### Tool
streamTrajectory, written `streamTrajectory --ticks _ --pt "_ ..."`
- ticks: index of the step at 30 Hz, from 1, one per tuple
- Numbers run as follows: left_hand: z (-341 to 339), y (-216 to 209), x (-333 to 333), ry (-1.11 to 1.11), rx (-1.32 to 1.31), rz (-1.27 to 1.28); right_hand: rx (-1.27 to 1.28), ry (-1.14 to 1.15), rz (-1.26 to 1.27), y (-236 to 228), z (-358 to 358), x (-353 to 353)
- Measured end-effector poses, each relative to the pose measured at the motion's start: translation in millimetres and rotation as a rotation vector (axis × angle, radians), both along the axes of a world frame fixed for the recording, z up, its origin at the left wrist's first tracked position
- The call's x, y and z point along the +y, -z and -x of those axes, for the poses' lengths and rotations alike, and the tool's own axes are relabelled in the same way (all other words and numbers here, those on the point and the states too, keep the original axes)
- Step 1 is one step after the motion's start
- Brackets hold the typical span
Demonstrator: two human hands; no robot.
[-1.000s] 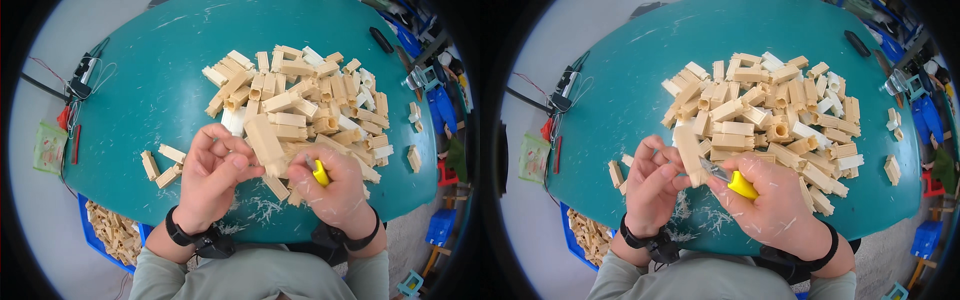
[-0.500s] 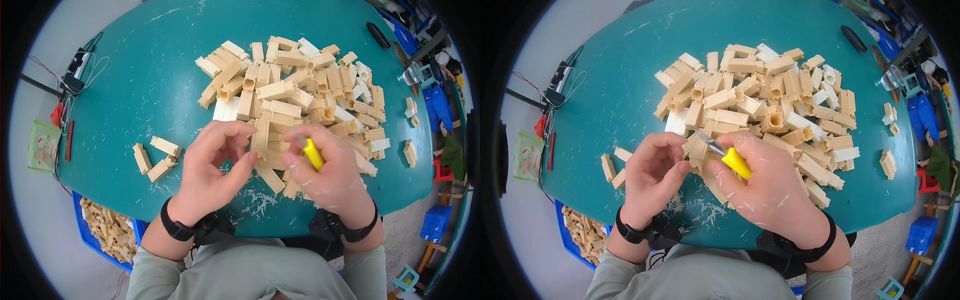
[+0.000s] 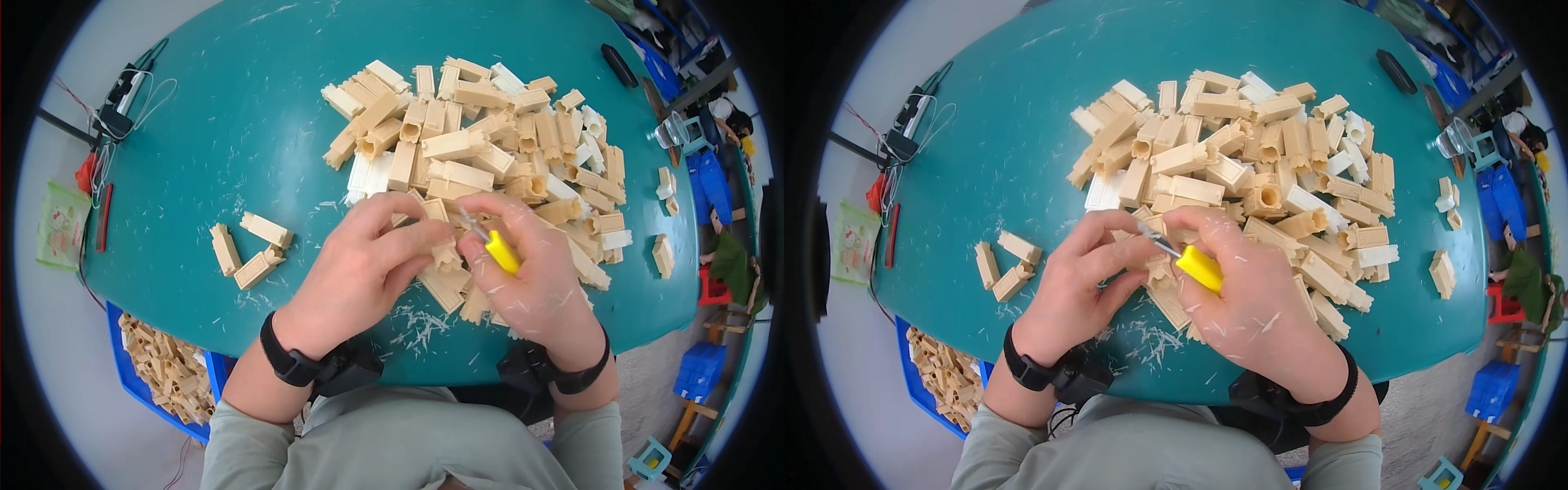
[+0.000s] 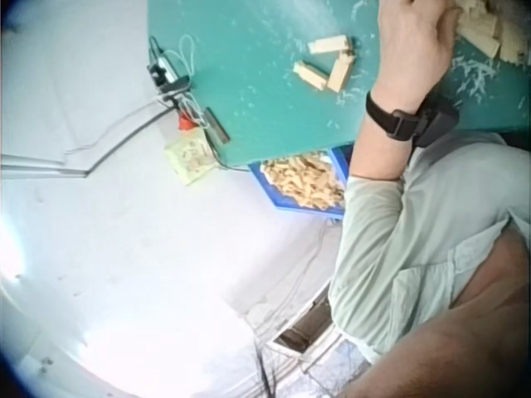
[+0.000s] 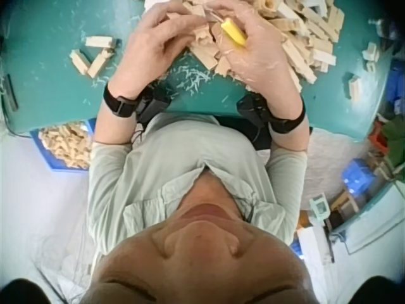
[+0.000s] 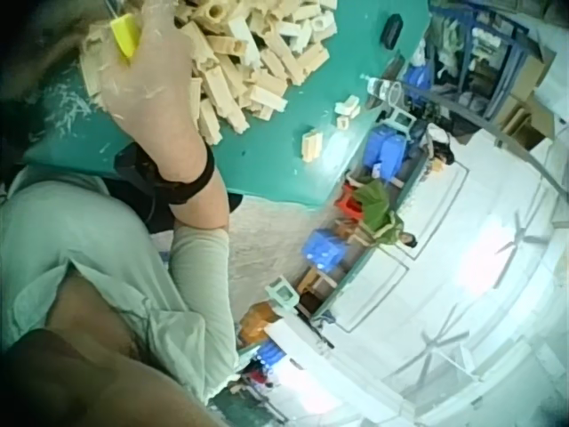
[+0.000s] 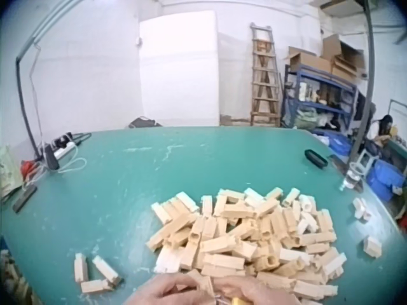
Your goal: The person uses a small knife to carve and smooth the edges of small rectangular wooden blocks. They pick up each block from a pile on a green table, trim the sides, and place the finished pieces into a blue bin. The task is performed repeatedly in a workshop setting with other workers visible in the background.
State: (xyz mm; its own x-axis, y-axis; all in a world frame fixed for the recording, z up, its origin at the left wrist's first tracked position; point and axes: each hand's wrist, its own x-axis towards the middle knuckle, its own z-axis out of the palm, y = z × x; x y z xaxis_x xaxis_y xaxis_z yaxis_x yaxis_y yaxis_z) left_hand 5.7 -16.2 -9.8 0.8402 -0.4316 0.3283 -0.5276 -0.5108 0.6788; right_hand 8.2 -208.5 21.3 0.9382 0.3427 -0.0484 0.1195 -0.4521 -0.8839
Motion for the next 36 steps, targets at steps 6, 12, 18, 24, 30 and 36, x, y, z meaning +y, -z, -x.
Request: streamTrajectory --ticks 6,12,18,24,30,36 --pt "-1.3 -4.8 0.2 -0.040 -0.095 0.047 -0.047 0.130 -0.322 3.5 4.4 3.7" --pt "13.8 -6.8 -1.5 0.034 0.559 0.814 0.188 0.023 -0.497 -10.8 7.9 -2.2" --pt "14.5 -9.7 0.2 0.095 0.566 0.861 0.161 -0.003 -0.456 -11.3 9.8 -0.3" --pt "16.2 -10.0 2.6 0.137 0.607 0.955 0.169 -0.009 -0.367 -7.5 12.4 -0.2" --pt "13.9 -7.4 -4.4 0.178 0.447 1.018 0.268 0.044 -0.387 -16.0 16.2 5.5" --pt "15.4 -3.9 -1.3 0.124 0.406 1.019 -0.048 0.026 -0.209 -7.9 14.7 0.5"
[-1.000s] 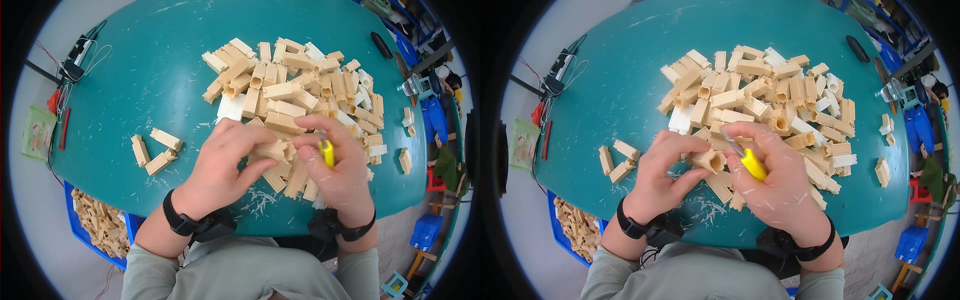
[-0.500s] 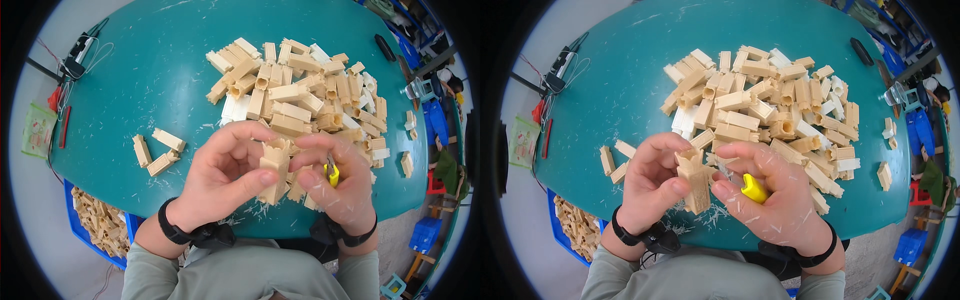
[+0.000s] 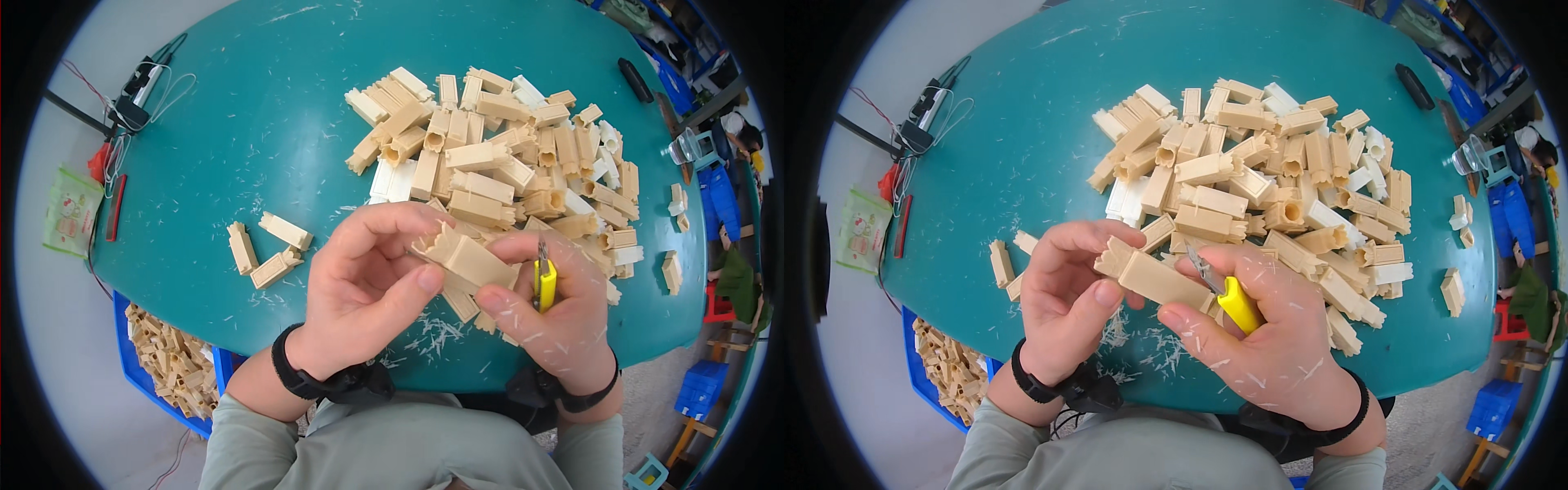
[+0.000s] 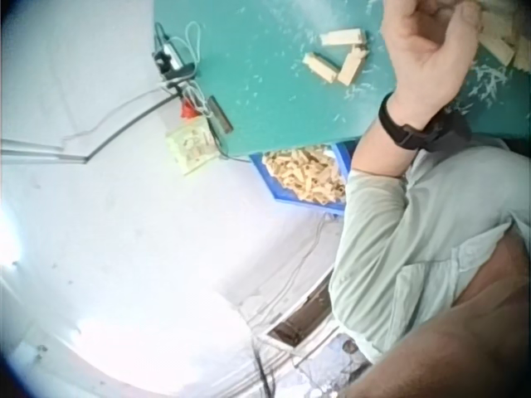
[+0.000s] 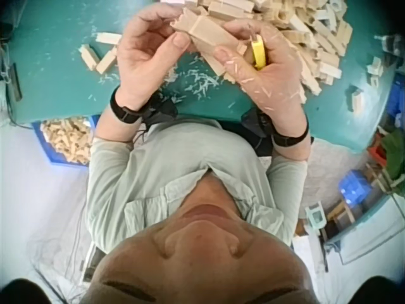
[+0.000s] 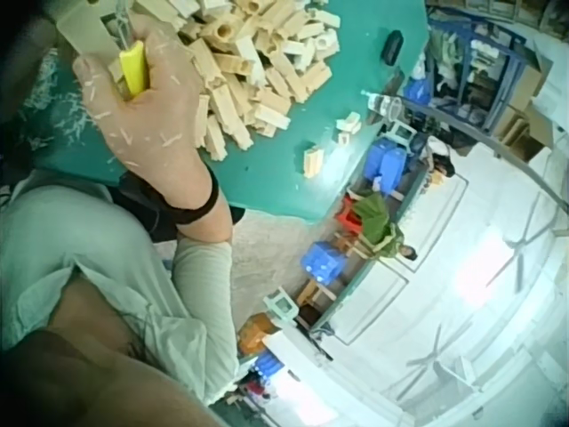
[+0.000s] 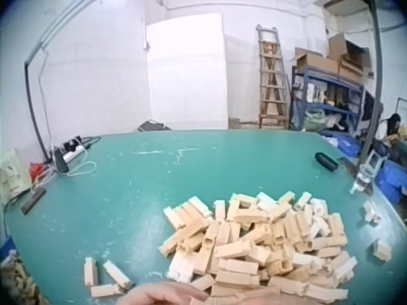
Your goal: The person uses a small knife to carve and smooth the edges of small rectangular wooden blocks. They pick up each block from a pile on a green table, trim the sides, and place the finished pieces into a blue bin. The task is performed repeatedly in a workshop setting with other workers visible in the background.
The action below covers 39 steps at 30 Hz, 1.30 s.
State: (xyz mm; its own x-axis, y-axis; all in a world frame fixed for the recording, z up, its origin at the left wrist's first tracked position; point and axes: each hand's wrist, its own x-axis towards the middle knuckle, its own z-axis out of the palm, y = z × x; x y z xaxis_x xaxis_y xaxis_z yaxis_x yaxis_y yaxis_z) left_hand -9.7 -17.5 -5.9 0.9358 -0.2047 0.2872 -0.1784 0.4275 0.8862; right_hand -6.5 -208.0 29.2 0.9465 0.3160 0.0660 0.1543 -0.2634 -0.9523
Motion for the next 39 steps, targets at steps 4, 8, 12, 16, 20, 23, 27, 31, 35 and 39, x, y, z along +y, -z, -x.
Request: streamTrajectory --ticks 4,8,12,16,20,23,27,31,35,39 --pt "1.6 -3.8 -1.5 -0.102 -0.009 -0.140 -0.144 0.004 0.052 3.0 -2.3 0.3" --pt "2.2 -2.1 -1.5 -0.116 0.050 -0.136 -0.384 -0.010 0.131 9.4 -8.2 -2.4" --pt "2.3 -5.3 4.1 0.010 0.099 -0.030 -0.240 0.079 0.068 5.7 -3.1 2.7" --pt "2.7 -4.2 -0.3 0.001 0.046 0.025 -0.228 0.087 0.093 1.7 -2.9 2.7" --pt "3.2 -4.9 -0.6 -0.014 0.024 -0.004 -0.327 0.059 0.115 3.7 -4.1 0.7" --pt "2.2 -2.7 0.0 -0.017 0.036 -0.022 -0.363 0.044 0.090 5.7 -5.6 0.8" --pt "-4.8 -2.2 3.8 -0.238 0.045 -0.092 -0.231 0.098 0.061 1.2 -3.4 -0.4" --pt "-18.2 -4.5 24.0 -0.359 0.145 -0.327 -0.158 0.157 0.074 2.9 -4.4 -2.7" --pt "-27.2 -11.1 41.4 -0.376 0.206 -1.302 -0.223 0.155 0.077 10.1 -9.9 -3.3" --pt "-26.1 2.5 51.6 -0.628 -0.017 -1.740 -0.250 0.155 0.063 10.0 -12.2 -2.8"
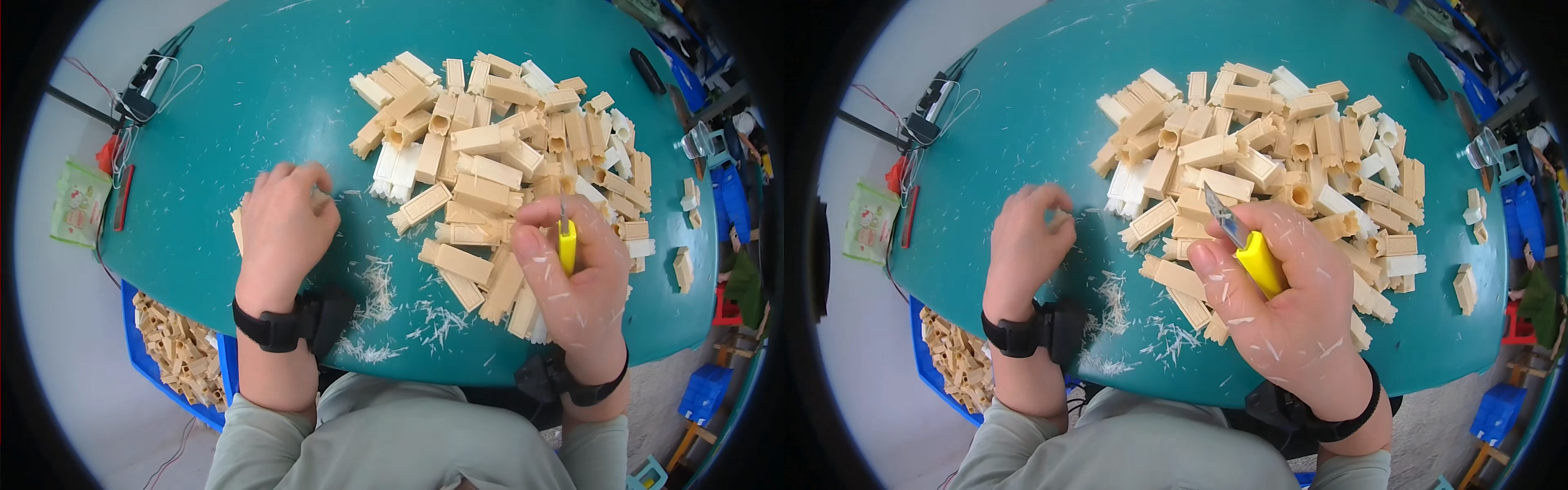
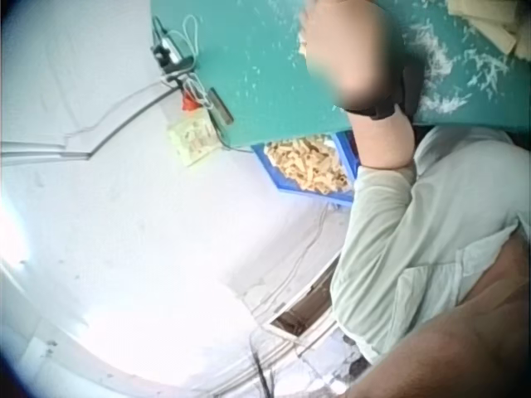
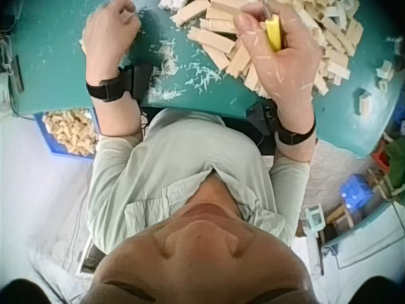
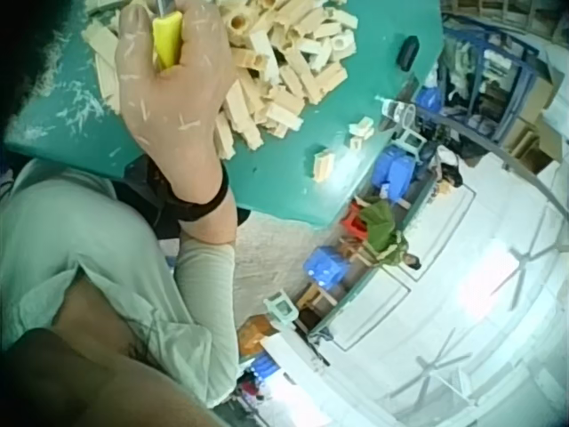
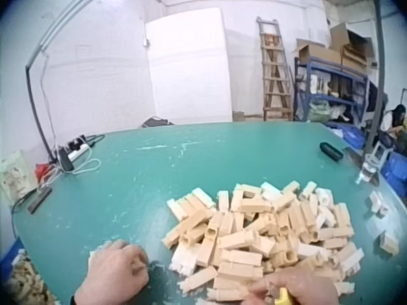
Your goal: The person uses a small knife to carve and smooth the edges of small rectangular wooden blocks. They pick up each block from a pile on a green table, trim the sides, and place the finished pieces into a blue bin. The task is performed repeatedly in a workshop setting with other workers visible in the background.
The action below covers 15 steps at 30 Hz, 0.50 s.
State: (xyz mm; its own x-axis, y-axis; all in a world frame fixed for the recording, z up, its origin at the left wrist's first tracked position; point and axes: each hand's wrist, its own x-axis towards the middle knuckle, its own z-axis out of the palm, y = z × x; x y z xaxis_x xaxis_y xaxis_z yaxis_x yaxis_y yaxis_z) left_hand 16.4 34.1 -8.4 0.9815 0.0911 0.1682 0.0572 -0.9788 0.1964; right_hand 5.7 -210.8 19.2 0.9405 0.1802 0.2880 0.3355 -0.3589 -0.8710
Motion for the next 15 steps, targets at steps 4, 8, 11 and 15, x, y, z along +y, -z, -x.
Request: streamTrajectory --ticks 4,8,11,15 --pt "-3.7 -4.1 -9.4 0.233 -0.196 0.132 -0.018 0.026 -0.062 -1.2 1.8 0.6" --pt "3.6 -22.2 -41.5 0.801 -0.061 0.470 -0.066 0.007 -0.050 2.4 -1.7 -0.9" --pt "4.8 -2.3 -53.2 0.840 0.020 0.411 -0.043 0.001 -0.022 1.9 -1.8 -2.3" --pt "6.7 -2.1 -46.4 0.688 -0.015 0.817 0.099 0.013 -0.081 -4.9 1.7 -1.2"
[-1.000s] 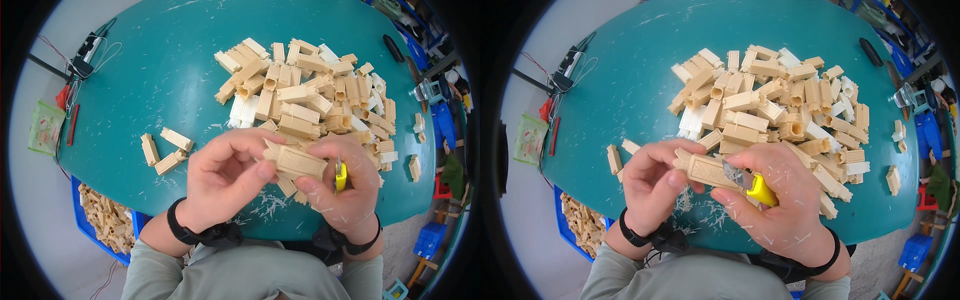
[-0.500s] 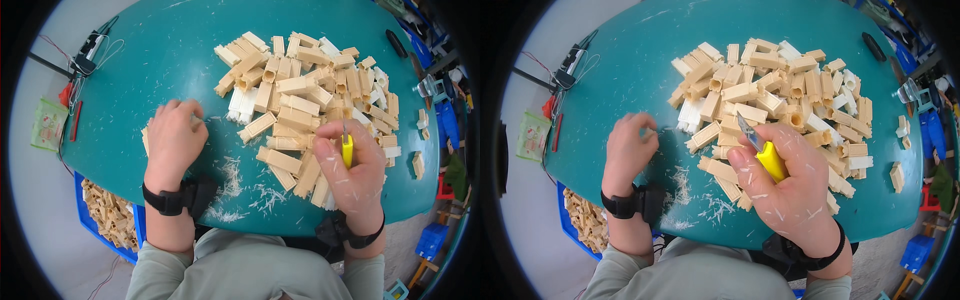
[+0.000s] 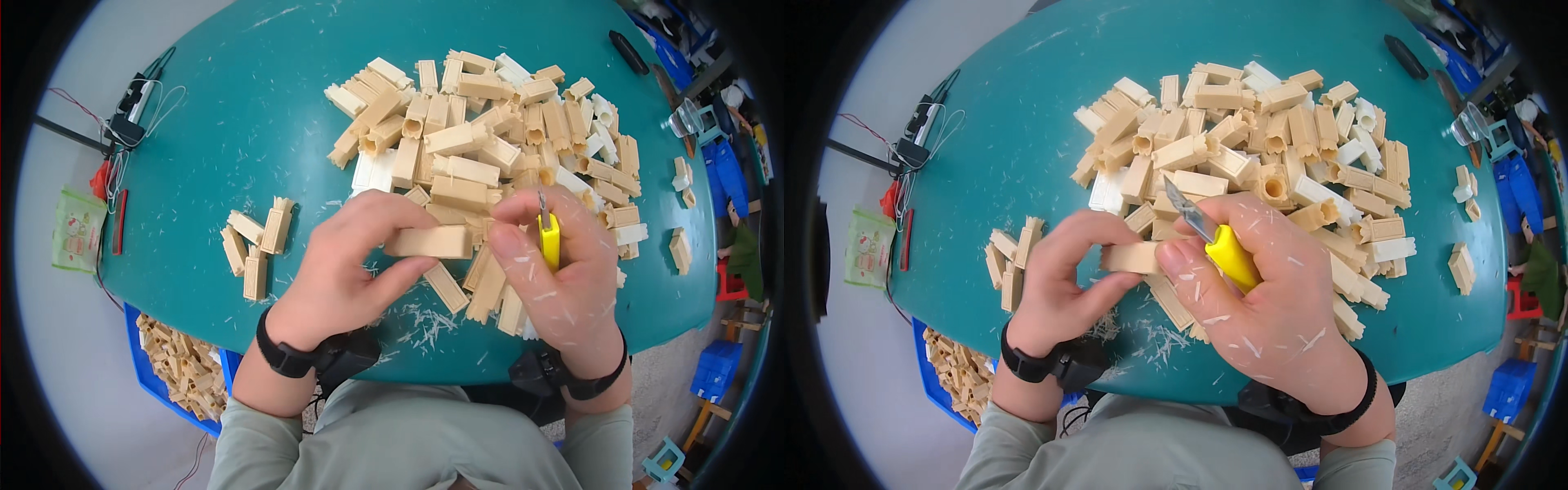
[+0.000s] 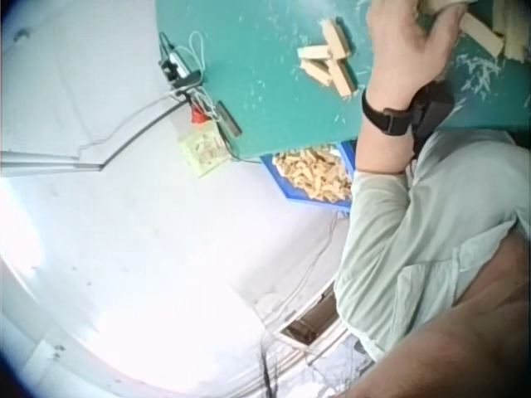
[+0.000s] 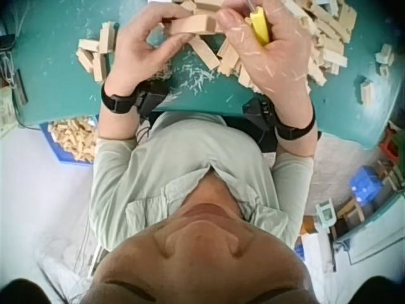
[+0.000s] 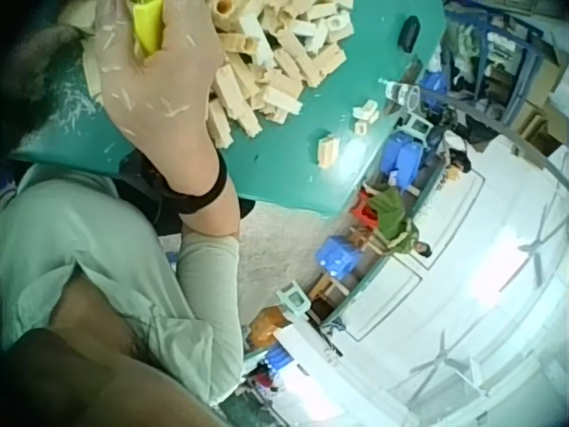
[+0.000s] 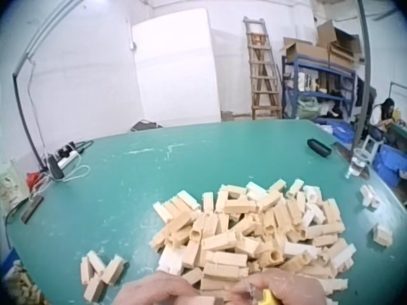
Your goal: The person uses a small knife to carve and smooth the edges of small rectangular wooden blocks. They pick up each block from a pile on a green table, trim the sides, and place the finished pieces into a blue bin. The task is performed repeatedly in a workshop setting with other workers visible in the background.
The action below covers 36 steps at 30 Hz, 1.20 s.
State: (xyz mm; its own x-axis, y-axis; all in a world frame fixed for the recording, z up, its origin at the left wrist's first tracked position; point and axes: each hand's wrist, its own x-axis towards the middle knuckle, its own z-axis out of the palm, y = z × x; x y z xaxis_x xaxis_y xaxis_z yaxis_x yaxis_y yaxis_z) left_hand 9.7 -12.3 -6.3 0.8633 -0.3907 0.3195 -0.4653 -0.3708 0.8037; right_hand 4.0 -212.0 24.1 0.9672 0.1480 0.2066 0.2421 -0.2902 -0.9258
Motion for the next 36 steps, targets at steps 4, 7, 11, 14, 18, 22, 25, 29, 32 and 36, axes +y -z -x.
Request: streamTrajectory --ticks 4,7,11,14,18,22,25,29,32,36 --pt "9.1 -1.4 -0.5 0.099 0.320 0.517 0.073 -0.157 -0.045 -4.1 1.8 -2.4" --pt "12.8 2.7 -3.9 0.199 0.416 0.663 0.031 -0.200 -0.044 -1.2 4.0 -1.7" --pt "19.6 -1.5 -9.0 0.217 0.464 0.706 0.067 -0.255 -0.073 2.5 4.3 -0.4" --pt "19.7 -1.4 -10.2 0.176 0.391 0.656 -0.013 -0.272 -0.018 1.0 3.0 0.9" --pt "16.1 -1.5 -4.7 0.128 0.241 0.597 -0.072 -0.294 0.083 -1.6 5.2 0.0" --pt "18.2 -0.7 -10.0 0.019 0.202 0.671 -0.146 -0.300 0.183 2.2 6.3 4.4" --pt "17.8 0.4 -8.4 0.038 0.168 0.670 -0.185 -0.320 0.229 3.6 5.3 4.9" --pt "16.5 1.3 -4.4 0.111 0.160 0.695 -0.185 -0.313 0.235 6.5 6.4 6.7" --pt "17.8 -0.1 -4.6 0.108 0.195 0.706 -0.234 -0.296 0.250 8.9 4.5 7.3" --pt "19.2 -2.5 -5.5 0.186 0.225 0.728 -0.260 -0.280 0.278 7.6 0.8 5.3"
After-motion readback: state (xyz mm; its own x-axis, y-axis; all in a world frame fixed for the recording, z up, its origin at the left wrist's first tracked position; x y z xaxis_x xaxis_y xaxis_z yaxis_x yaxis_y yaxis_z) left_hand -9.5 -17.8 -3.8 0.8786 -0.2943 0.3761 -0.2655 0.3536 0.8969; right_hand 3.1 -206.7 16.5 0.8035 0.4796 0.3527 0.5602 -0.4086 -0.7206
